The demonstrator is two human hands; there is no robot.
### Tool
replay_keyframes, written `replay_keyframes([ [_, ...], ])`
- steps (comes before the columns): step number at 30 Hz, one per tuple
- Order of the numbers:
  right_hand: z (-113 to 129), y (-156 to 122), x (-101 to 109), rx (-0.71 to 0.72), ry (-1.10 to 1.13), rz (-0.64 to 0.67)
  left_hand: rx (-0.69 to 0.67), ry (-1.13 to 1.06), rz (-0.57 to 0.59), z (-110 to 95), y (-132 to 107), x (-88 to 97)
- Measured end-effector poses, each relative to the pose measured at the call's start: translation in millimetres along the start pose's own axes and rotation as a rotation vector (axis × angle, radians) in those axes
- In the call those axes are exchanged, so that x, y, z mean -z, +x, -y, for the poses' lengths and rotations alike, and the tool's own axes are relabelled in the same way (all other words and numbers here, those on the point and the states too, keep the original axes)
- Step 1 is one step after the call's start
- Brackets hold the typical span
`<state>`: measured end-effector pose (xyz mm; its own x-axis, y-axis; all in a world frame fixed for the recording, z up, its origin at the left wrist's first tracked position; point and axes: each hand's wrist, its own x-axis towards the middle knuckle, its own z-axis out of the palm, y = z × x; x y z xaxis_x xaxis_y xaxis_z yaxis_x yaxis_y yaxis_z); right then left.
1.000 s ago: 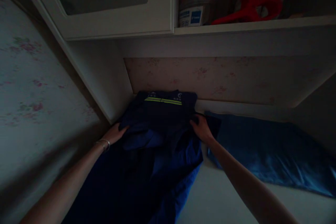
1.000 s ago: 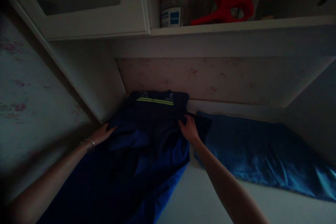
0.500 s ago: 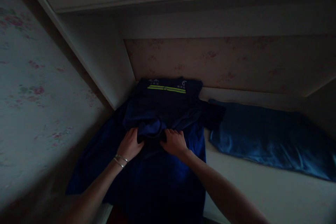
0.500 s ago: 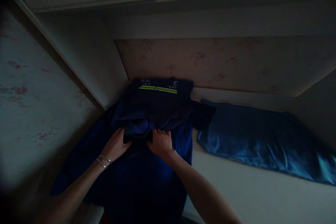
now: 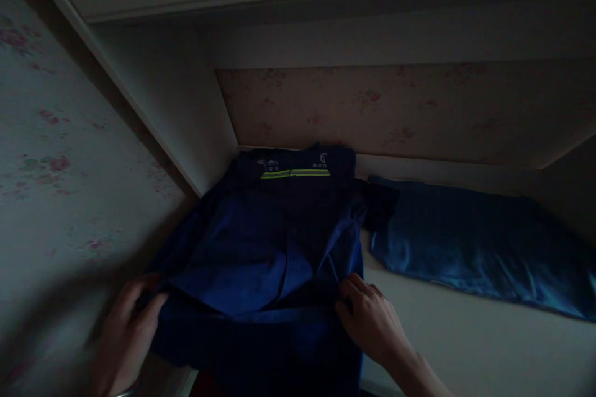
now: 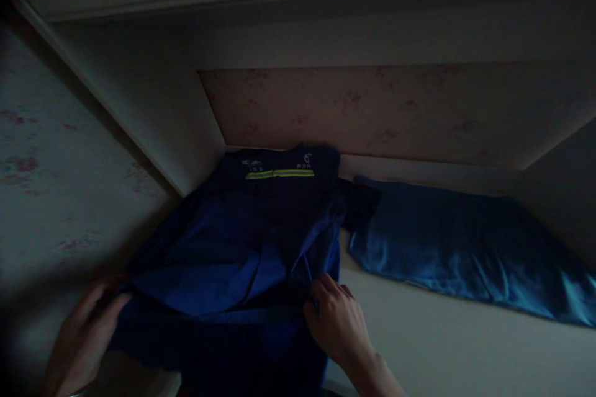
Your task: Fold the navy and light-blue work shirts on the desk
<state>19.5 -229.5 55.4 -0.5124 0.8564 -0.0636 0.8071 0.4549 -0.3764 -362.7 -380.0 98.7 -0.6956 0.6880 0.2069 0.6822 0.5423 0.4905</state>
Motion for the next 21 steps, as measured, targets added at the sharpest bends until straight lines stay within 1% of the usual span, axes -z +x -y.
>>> replay_keyframes([
  [1,-1.7,3.2,-3.9,-0.039,-0.02,-0.043,-0.003,0.04,-0.022,0.6,-2.3,-4.7],
  [2,-1.8,6.9,-6.8,-0.06,-0.023,-0.086,-0.037,0.082,-0.057,-0.5,-4.3,-9.9],
  [3,-0.1,10.9,-8.8,-0.051,-0.01,-0.122,-0.109,0.129,-0.096,-3.1,-6.4,-15.4],
  [4,3.4,15.0,-10.1,-0.012,0.013,-0.146,-0.216,0.185,-0.122,-7.1,-8.8,-21.0],
  [5,8.2,19.0,-11.0,0.044,0.034,-0.155,-0.34,0.234,-0.109,-11.8,-11.3,-26.9],
  [6,13.8,23.1,-11.8,0.107,0.044,-0.147,-0.465,0.274,-0.054,-16.6,-13.8,-32.8],
  [7,19.2,27.2,-12.7,0.159,0.036,-0.125,-0.571,0.303,0.031,-20.9,-16.0,-38.5],
  [8,23.6,31.3,-13.7,0.192,0.014,-0.094,-0.646,0.324,0.127,-24.2,-17.3,-43.5],
  [9,26.2,35.0,-14.8,0.204,-0.018,-0.062,-0.681,0.334,0.215,-25.9,-17.4,-47.3],
  [10,26.7,38.0,-15.7,0.2,-0.048,-0.035,-0.68,0.332,0.279,-26.0,-16.1,-49.4],
  [11,25.2,39.9,-16.3,0.192,-0.071,-0.013,-0.65,0.316,0.305,-24.5,-13.3,-49.5],
  [12,21.9,40.3,-16.3,0.184,-0.087,0.008,-0.596,0.293,0.295,-21.8,-9.4,-47.3],
  [15,6.5,31.3,-11.6,0.173,-0.085,0.065,-0.349,0.242,0.17,-11.0,4.6,-30.6],
  [16,0.9,25.0,-7.9,0.174,-0.044,0.075,-0.286,0.236,0.134,-8.0,8.2,-23.4],
  [17,-4.7,17.3,-3.0,0.171,0.031,0.074,-0.254,0.23,0.114,-5.5,10.7,-16.3],
  [18,-10.5,8.4,3.1,0.159,0.137,0.061,-0.256,0.216,0.108,-3.4,12.4,-9.9],
  [20,-24.0,-12.7,18.0,0.12,0.4,0.041,-0.322,0.159,0.112,1.0,14.4,0.6],
  [21,-32.2,-24.3,26.0,0.096,0.527,0.051,-0.357,0.123,0.122,4.0,15.6,4.5],
])
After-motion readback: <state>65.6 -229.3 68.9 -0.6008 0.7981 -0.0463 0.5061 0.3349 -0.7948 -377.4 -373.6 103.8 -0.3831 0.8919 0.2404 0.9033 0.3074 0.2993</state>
